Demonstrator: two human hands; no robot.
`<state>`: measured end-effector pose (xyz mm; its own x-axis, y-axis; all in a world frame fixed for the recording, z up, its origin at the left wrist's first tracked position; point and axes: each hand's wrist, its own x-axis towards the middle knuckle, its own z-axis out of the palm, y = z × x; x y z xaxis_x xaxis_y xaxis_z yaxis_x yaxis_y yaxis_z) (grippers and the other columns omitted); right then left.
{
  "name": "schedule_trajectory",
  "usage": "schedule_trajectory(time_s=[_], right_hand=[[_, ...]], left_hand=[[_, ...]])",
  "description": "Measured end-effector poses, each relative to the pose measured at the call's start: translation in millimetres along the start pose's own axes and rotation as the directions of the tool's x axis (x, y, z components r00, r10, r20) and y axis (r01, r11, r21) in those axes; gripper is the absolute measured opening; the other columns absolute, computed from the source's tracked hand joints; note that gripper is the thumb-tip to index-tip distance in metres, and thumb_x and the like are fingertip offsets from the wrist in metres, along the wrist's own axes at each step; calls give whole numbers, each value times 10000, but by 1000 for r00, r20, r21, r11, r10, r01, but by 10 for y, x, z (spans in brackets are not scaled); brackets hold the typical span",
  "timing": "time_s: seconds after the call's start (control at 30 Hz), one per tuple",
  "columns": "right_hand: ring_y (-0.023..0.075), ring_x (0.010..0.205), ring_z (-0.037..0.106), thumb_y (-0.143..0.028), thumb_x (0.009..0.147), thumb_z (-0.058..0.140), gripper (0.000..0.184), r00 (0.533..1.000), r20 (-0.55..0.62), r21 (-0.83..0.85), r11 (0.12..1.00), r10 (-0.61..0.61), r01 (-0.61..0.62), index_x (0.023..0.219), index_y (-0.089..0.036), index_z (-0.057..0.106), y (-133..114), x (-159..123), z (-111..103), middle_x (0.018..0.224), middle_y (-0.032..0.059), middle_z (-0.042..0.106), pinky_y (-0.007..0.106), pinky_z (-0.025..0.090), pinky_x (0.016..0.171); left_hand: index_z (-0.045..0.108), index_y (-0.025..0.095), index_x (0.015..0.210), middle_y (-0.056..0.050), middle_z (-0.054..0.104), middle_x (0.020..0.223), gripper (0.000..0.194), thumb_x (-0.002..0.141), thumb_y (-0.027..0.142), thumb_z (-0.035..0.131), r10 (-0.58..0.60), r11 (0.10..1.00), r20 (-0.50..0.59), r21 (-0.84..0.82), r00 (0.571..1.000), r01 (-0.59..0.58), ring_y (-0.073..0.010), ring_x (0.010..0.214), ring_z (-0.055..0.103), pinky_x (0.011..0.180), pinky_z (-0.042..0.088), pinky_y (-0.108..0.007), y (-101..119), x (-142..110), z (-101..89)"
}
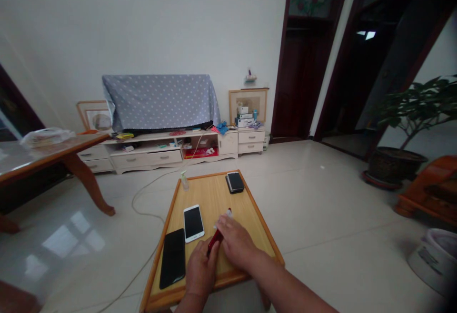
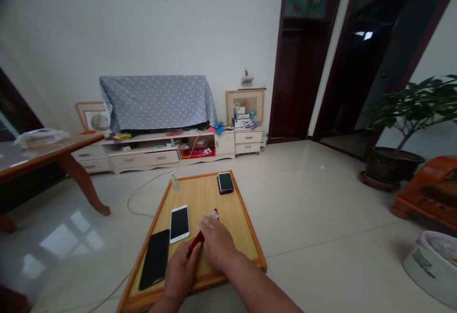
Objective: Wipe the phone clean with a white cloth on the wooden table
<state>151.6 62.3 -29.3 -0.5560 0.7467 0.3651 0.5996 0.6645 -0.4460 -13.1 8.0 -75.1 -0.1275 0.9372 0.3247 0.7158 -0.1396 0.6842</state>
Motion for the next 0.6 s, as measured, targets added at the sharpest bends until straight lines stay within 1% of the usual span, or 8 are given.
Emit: schedule_trajectory(time_s=[0.07, 0.13, 0.2, 0.3, 0.37, 0.43, 0.53, 0.6], right_hand=[[245, 1445, 415, -189, 926, 517, 520, 996, 35, 47, 995, -86, 84, 1444, -147, 545, -155, -61, 78, 1526, 130, 504, 413, 294, 1228], [235, 1436, 428, -221, 949, 510, 506, 990, 57, 71, 989, -130, 126, 1450, -162, 540, -195, -67, 98, 1516, 120, 519, 412, 291, 1230], [242, 1439, 424, -192, 936, 507, 504, 994, 47, 45, 994, -97, 95, 1436, -151, 556, -112, -20, 54, 1512, 131, 521, 432, 288, 1230], [262, 1459, 395, -96, 870, 496, 551, 1000, -4, -24, 999, 29, -29, 1415, -106, 574, 60, 60, -48, 1515, 168, 506, 468, 286, 1228], [264, 1462, 389, -80, 848, 495, 569, 998, -11, -29, 998, 54, -54, 1412, -100, 575, 63, 50, -69, 1518, 170, 502, 465, 288, 1228], [253, 1461, 392, -106, 866, 495, 559, 1000, 15, 7, 1000, 5, -5, 1419, -122, 572, -50, -23, -33, 1526, 144, 501, 443, 292, 1229], [230, 1465, 385, -148, 889, 496, 575, 993, 55, 92, 991, -102, 97, 1464, -156, 527, -258, -152, 50, 1549, 102, 481, 406, 283, 1237], [224, 1461, 392, -148, 885, 500, 587, 990, 64, 110, 987, -128, 120, 1471, -165, 519, -272, -171, 59, 1550, 88, 483, 401, 270, 1243]], left_hand=[[700, 212, 1108, -83, 722, 1024, 332, 958, 393, 467, -14, 1000, -6, -16, 1000, 14, -235, 966, 680, 876, 533, -375, -27, 4, 10], [695, 197, 1076, -89, 717, 1027, 317, 953, 377, 466, -23, 1000, -1, -17, 1000, 23, -236, 974, 678, 881, 532, -377, -25, 0, 8], [689, 213, 1120, -77, 712, 1024, 332, 962, 397, 461, -17, 1000, 16, -8, 1000, 18, -232, 975, 674, 884, 526, -378, 7, -8, -5], [681, 248, 1190, -61, 705, 1004, 368, 974, 442, 455, -8, 1000, 28, 10, 1000, 8, -231, 969, 669, 870, 520, -374, 61, -14, -28], [682, 249, 1195, -61, 700, 982, 376, 978, 448, 449, -9, 1000, 35, 20, 999, 9, -230, 958, 666, 855, 518, -370, 64, -11, -32], [689, 236, 1165, -63, 693, 953, 363, 978, 431, 447, -18, 999, 41, 27, 999, 17, -228, 928, 665, 834, 521, -367, 34, -7, -23], [682, 207, 1152, -80, 698, 997, 338, 969, 342, 432, -23, 1000, 27, 12, 999, 23, -221, 945, 665, 854, 525, -371, -23, -4, 0], [681, 203, 1156, -83, 702, 1021, 338, 967, 327, 429, -21, 1000, 25, 6, 999, 20, -218, 956, 666, 863, 524, -373, -32, -5, 6]])
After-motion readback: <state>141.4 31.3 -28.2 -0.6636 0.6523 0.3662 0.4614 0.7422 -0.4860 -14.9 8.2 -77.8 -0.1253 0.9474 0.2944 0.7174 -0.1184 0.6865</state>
